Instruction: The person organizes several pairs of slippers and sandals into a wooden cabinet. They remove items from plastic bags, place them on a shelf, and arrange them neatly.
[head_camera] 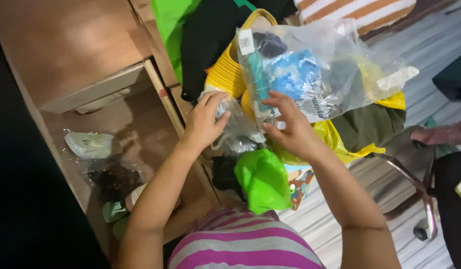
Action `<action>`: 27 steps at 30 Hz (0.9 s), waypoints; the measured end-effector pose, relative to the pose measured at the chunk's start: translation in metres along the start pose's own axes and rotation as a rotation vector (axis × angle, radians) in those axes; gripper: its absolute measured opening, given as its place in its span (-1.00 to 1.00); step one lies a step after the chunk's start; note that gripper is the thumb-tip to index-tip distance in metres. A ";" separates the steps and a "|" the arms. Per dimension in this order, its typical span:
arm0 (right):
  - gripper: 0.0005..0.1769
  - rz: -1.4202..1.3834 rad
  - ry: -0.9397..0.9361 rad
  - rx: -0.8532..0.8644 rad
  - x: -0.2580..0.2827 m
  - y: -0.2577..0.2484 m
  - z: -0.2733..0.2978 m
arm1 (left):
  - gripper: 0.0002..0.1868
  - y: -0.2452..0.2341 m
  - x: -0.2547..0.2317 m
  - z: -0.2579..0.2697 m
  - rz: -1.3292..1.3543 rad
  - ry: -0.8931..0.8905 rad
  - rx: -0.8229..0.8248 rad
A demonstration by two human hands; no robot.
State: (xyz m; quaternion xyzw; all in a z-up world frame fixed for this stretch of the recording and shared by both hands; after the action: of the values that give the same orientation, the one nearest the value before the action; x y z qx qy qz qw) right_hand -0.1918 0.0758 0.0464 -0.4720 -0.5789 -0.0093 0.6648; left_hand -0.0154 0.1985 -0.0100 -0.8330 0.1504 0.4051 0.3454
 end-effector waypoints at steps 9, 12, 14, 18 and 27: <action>-0.36 0.145 -0.237 -0.115 -0.010 0.016 0.019 | -0.55 0.039 -0.018 -0.010 -0.067 0.029 0.067; -0.32 0.306 -0.284 -0.096 -0.013 0.022 0.022 | -0.56 0.050 -0.021 -0.011 -0.045 -0.047 0.126; -0.27 0.474 -0.333 -0.094 -0.016 0.025 0.022 | -0.57 0.052 -0.021 -0.014 -0.026 -0.056 0.118; -0.25 0.692 -0.371 -0.137 -0.030 0.026 0.015 | -0.53 0.054 -0.020 -0.025 -0.022 0.043 0.026; -0.41 0.663 -0.227 -0.408 -0.062 -0.037 0.008 | -0.33 0.069 -0.017 -0.044 -0.108 0.143 0.010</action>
State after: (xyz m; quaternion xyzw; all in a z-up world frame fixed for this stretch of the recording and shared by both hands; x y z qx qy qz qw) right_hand -0.2385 0.0273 0.0197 -0.7536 -0.4510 0.1431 0.4563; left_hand -0.0375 0.1175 -0.0087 -0.8651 0.1316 0.3244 0.3594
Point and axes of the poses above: each hand's wrist, its own z-axis away from the middle knuckle, its own y-axis out of the palm, x = y × z, the point moved 7 cm from there along -z, towards the middle knuckle, and after that the axes turned 14 degrees about -x, right-handed, at the moved point
